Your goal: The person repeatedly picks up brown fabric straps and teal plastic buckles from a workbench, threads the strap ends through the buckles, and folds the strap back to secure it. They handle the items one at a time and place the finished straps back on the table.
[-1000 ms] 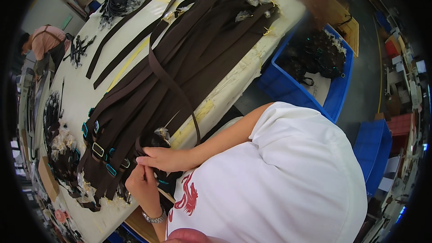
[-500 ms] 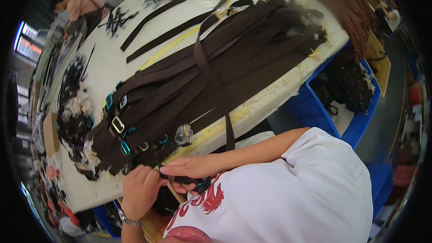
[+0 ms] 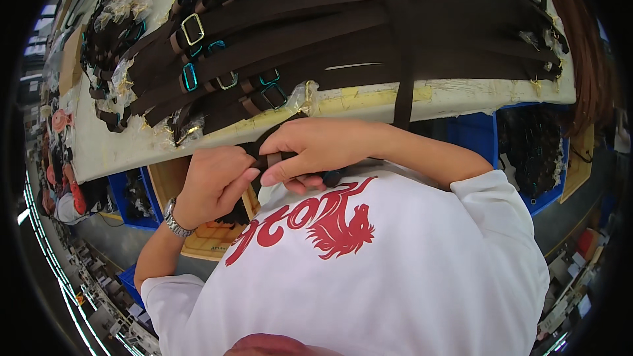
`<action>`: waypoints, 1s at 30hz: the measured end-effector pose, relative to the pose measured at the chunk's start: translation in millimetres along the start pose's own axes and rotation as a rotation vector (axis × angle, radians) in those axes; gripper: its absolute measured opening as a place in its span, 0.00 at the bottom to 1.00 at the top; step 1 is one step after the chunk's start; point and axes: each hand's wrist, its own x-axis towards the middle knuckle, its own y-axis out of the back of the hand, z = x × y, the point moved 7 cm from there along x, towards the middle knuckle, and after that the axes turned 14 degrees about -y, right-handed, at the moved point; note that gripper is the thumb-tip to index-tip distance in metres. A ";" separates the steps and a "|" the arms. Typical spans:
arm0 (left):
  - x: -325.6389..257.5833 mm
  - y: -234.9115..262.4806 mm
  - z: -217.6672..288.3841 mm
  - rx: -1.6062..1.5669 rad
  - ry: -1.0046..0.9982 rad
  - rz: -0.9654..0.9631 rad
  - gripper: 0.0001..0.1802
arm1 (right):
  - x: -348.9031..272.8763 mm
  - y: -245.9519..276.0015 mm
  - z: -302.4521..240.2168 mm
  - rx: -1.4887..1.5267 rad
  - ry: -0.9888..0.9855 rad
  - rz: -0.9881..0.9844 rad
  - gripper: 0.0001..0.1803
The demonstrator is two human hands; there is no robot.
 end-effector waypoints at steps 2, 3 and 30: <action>-18.9 1.5 -10.8 -0.115 0.214 0.157 0.09 | -3.0 10.7 -7.2 -0.151 0.038 0.116 0.19; -32.3 -4.4 -24.8 -0.335 0.469 0.349 0.15 | -4.5 14.5 -7.3 -0.137 0.063 0.167 0.19; -47.3 36.8 18.5 0.043 0.290 0.571 0.13 | -28.6 -6.2 -10.5 -0.300 0.257 0.443 0.13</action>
